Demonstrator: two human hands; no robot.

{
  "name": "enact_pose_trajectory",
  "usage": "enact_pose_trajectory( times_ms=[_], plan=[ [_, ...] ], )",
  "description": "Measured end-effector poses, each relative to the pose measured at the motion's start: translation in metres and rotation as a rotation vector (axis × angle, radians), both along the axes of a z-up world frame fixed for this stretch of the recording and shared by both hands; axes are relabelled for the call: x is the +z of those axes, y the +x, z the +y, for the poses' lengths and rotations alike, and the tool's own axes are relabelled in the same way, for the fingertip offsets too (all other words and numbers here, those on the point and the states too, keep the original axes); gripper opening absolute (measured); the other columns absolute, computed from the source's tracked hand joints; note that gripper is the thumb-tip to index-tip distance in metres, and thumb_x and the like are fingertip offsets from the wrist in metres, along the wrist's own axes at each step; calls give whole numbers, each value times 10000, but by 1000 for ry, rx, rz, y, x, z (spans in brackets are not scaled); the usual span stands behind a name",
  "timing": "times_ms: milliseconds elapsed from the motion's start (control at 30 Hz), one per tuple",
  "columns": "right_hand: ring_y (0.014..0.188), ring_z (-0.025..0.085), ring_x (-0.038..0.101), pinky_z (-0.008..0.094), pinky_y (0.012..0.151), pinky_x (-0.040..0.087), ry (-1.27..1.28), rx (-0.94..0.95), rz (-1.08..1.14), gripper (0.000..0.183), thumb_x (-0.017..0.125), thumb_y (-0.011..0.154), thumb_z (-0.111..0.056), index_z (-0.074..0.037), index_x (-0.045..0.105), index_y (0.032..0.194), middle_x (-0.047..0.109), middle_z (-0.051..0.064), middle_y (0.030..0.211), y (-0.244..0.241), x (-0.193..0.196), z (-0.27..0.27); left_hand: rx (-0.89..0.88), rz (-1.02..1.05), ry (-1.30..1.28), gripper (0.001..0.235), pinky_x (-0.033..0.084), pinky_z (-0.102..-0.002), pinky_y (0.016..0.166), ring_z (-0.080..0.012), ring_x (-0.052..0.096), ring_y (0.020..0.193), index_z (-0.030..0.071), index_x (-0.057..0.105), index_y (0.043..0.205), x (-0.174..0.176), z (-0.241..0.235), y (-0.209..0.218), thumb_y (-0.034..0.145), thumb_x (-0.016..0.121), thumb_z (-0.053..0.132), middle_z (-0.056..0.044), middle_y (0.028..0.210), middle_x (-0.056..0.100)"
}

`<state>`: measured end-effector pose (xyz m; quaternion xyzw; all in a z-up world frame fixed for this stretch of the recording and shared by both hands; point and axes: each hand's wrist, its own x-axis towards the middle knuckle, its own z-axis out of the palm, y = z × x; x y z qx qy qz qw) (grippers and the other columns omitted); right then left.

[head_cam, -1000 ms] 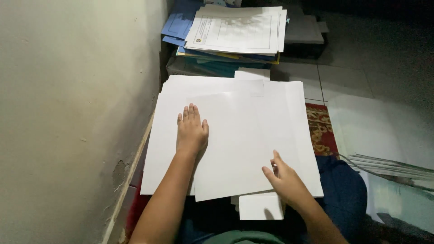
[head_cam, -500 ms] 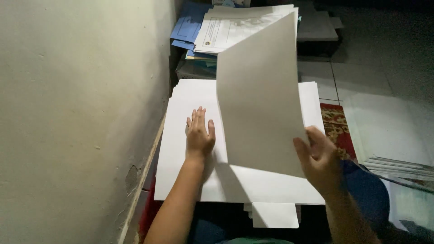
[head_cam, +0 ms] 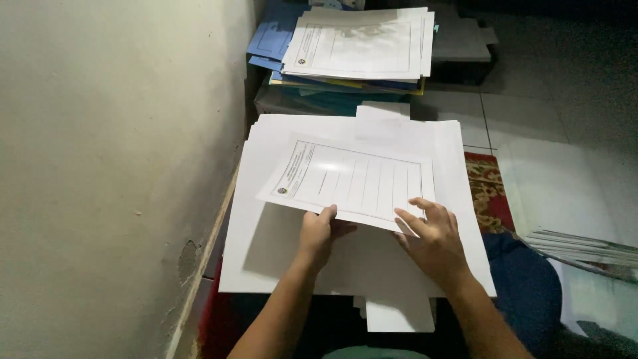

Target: Folding large white paper sheets and smoothing the creases by hand on the floor.

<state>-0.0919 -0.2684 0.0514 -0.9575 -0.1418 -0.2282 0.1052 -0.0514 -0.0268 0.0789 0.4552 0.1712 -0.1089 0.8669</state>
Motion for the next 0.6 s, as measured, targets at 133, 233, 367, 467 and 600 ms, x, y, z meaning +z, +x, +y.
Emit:
enact_pose_trajectory(
  times_ms=[133,233,367,467,600],
  plan=[
    [1437,537,304,605,1100,434,623,-117,367,826,390,939,-671,-37,472,1461,253,315,1552,-25,37,4,-14,27,36,614,656,-603,707,-569,720,816,-234,259,1422,-31,-2,2,970,551,62,-517,1247,513],
    [1476,545,219,647,1164,255,1149,-207,535,645,417,1053,-337,84,271,1519,268,375,1506,-19,10,-23,-28,-47,84,647,661,-569,714,-520,715,942,-265,248,1429,-55,-10,3,967,540,81,-484,1312,482],
    [843,370,691,368,593,543,1636,-24,667,522,480,996,-149,-84,370,1502,644,302,1095,-2,-23,-36,-128,-295,250,548,657,-506,725,-444,725,905,-176,333,1365,-64,-9,16,1027,513,216,-397,1261,531],
    [663,270,720,270,503,555,1680,64,515,477,505,991,-38,-87,386,1451,694,291,918,19,-46,-43,-203,-480,372,488,621,-455,707,-350,735,768,-65,627,1088,-24,2,16,1021,535,409,-279,994,684],
    [649,231,718,259,571,593,1757,96,295,390,479,1040,-30,-119,442,1418,688,264,863,70,-37,-32,-229,-620,442,608,520,-345,663,-192,617,752,-52,577,1355,-21,9,18,1058,462,466,-131,794,657]
  ],
)
